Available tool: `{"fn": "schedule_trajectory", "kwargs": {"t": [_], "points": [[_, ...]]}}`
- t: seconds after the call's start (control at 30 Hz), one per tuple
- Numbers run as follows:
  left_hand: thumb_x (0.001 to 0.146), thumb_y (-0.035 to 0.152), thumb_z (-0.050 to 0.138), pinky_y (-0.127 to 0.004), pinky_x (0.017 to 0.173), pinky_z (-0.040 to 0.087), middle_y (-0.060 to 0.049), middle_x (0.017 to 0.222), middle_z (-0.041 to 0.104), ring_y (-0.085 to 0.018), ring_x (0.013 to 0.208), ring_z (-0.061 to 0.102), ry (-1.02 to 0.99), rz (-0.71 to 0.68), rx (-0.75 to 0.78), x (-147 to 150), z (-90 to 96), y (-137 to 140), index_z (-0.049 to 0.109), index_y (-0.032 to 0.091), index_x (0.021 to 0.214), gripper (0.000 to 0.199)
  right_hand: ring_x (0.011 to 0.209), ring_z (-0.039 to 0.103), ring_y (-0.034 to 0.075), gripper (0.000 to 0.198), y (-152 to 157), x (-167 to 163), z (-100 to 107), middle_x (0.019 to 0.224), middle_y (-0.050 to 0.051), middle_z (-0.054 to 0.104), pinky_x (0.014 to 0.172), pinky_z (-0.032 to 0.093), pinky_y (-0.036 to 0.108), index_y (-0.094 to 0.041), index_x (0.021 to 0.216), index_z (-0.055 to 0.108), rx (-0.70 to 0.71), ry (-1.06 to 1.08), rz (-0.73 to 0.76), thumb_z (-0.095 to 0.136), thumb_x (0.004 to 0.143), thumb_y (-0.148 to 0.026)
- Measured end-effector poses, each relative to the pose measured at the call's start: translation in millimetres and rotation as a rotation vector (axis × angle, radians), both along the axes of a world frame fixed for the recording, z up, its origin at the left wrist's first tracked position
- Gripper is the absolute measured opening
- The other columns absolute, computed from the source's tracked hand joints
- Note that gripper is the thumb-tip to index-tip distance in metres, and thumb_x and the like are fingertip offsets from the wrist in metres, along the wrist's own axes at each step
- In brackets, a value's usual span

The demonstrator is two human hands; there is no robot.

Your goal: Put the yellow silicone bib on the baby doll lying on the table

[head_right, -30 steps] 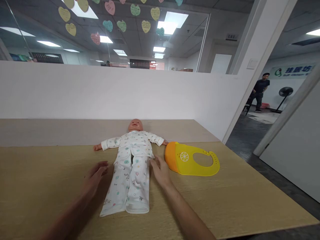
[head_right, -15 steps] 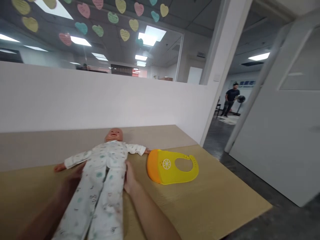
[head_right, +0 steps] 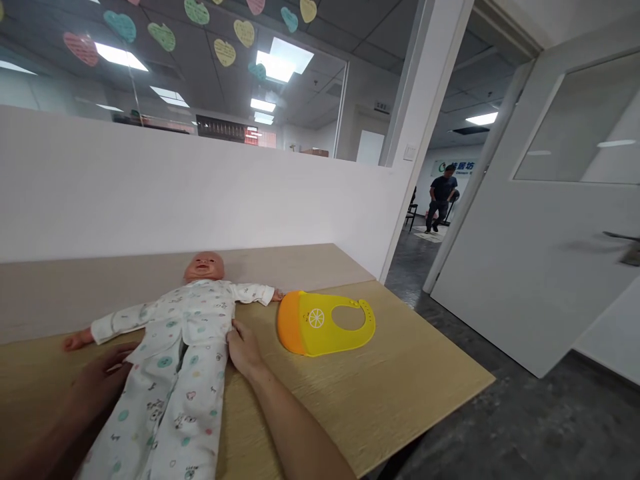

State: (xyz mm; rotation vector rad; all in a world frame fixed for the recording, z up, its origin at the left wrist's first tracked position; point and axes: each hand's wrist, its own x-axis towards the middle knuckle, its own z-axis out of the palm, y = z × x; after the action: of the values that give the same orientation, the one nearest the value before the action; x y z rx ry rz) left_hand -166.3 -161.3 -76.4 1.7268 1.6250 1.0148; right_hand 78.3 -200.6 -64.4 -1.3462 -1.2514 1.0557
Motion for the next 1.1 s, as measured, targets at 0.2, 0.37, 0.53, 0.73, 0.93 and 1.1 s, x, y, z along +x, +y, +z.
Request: {"fn": "schedule_trajectory", "kwargs": {"t": [0.2, 0.37, 0.53, 0.73, 0.93, 1.1], "points": [[0.076, 0.021, 0.041, -0.033, 0.09, 0.042, -0.006, 0.115, 0.062, -0.026, 0.106, 0.057, 0.35, -0.043, 0.086, -8.0, -2.7, 1.1, 0.057, 0.018, 0.11, 0.038, 0.104, 0.049, 0.006, 0.052, -2.2, 9.7, -11.9, 0.117, 0.002, 0.052, 0.096, 0.04, 0.016, -0.018, 0.125, 0.048, 0.18, -0.363, 0.122, 0.046, 0.073, -0.018], [0.081, 0.028, 0.037, -0.031, 0.073, 0.045, -0.011, 0.111, 0.062, -0.028, 0.097, 0.06, 0.576, -0.046, 0.129, 4.1, 9.2, -16.1, 0.054, 0.015, 0.107, 0.033, 0.102, 0.049, 0.009, 0.044, 1.0, 4.9, -16.0, 0.115, 0.006, 0.052, 0.094, 0.04, 0.021, -0.017, 0.121, 0.051, 0.11, -0.613, -0.032, 0.043, 0.078, -0.022], [0.082, 0.032, 0.034, -0.03, 0.061, 0.042, -0.013, 0.105, 0.063, -0.027, 0.086, 0.061, 0.65, -0.035, 0.084, 9.5, 12.9, -21.8, 0.051, 0.016, 0.098, 0.028, 0.102, 0.05, 0.012, 0.043, -5.6, 8.4, -7.2, 0.113, 0.007, 0.053, 0.091, 0.04, 0.024, -0.021, 0.122, 0.05, -0.006, -0.808, -0.084, 0.037, 0.081, -0.026], [0.087, 0.025, 0.025, -0.029, 0.063, 0.04, -0.014, 0.117, 0.057, -0.024, 0.086, 0.061, 0.747, -0.074, 0.17, 15.2, 21.9, -38.0, 0.047, 0.015, 0.11, 0.034, 0.097, 0.051, 0.013, 0.044, -16.6, 18.1, -5.5, 0.111, 0.008, 0.053, 0.086, 0.04, 0.024, -0.022, 0.123, 0.051, -0.075, -0.888, -0.112, 0.041, 0.08, -0.027], [0.083, 0.035, 0.036, -0.029, 0.062, 0.045, -0.009, 0.094, 0.064, -0.022, 0.079, 0.063, 0.524, 0.056, 0.092, -6.0, -3.0, -72.1, 0.048, 0.016, 0.112, 0.037, 0.094, 0.049, 0.006, 0.042, -49.7, 42.6, -18.5, 0.107, 0.005, 0.054, 0.088, 0.039, 0.016, -0.016, 0.115, 0.056, 0.081, -0.646, -0.068, 0.043, 0.074, -0.017], [0.081, 0.04, 0.048, -0.028, 0.062, 0.052, -0.003, 0.09, 0.065, -0.018, 0.074, 0.063, 0.367, 0.029, 0.385, -30.8, -39.7, -156.3, 0.057, 0.027, 0.098, 0.024, 0.09, 0.052, 0.005, 0.037, -85.6, 82.6, -27.5, 0.104, 0.005, 0.056, 0.087, 0.042, 0.017, -0.014, 0.107, 0.059, 0.077, -0.487, -0.147, 0.043, 0.075, -0.024]]}}
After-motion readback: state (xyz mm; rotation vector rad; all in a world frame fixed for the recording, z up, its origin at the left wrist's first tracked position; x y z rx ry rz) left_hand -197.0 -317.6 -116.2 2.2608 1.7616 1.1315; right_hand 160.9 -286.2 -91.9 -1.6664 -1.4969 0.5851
